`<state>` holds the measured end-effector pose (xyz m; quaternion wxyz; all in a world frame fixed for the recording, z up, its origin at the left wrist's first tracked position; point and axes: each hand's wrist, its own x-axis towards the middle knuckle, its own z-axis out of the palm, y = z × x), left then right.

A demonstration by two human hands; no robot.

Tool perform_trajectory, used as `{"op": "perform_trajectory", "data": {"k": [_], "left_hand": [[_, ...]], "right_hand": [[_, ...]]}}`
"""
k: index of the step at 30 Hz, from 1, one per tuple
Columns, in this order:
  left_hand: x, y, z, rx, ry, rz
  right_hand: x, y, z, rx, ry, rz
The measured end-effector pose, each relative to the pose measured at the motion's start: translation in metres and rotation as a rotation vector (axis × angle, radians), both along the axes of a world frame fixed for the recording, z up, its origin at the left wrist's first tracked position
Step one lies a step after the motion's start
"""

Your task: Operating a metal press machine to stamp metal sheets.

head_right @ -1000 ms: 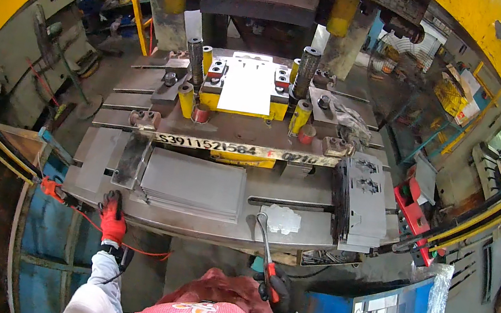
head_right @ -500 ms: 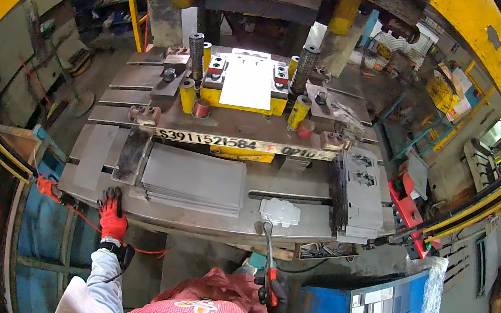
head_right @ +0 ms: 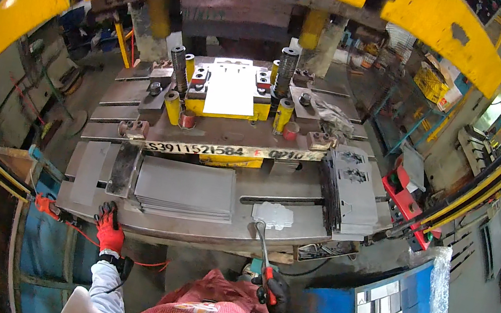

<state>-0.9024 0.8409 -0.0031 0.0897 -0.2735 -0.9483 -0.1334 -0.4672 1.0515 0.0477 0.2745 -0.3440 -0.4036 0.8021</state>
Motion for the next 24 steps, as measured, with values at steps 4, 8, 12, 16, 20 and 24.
{"op": "perform_trajectory", "data": {"k": [4, 8, 12, 16, 20, 24], "left_hand": [[0.003, 0.001, 0.006, -0.027, -0.075, 0.022], [0.000, -0.005, -0.004, -0.010, 0.007, 0.007], [0.000, -0.001, 0.002, 0.003, 0.007, -0.027], [-0.002, -0.003, -0.002, -0.021, 0.014, -0.029], [0.001, -0.001, 0.002, -0.048, -0.030, -0.020], [-0.004, -0.004, -0.005, -0.045, -0.020, -0.015]], "right_hand": [[0.001, -0.005, 0.003, 0.013, -0.012, 0.017], [0.006, -0.013, 0.008, 0.023, -0.034, 0.043], [0.005, -0.017, 0.011, 0.039, -0.041, 0.057], [0.002, -0.017, 0.015, 0.071, -0.042, 0.081], [0.002, -0.013, 0.015, 0.109, -0.054, 0.131], [-0.002, -0.007, 0.025, 0.090, -0.025, 0.160]]}}
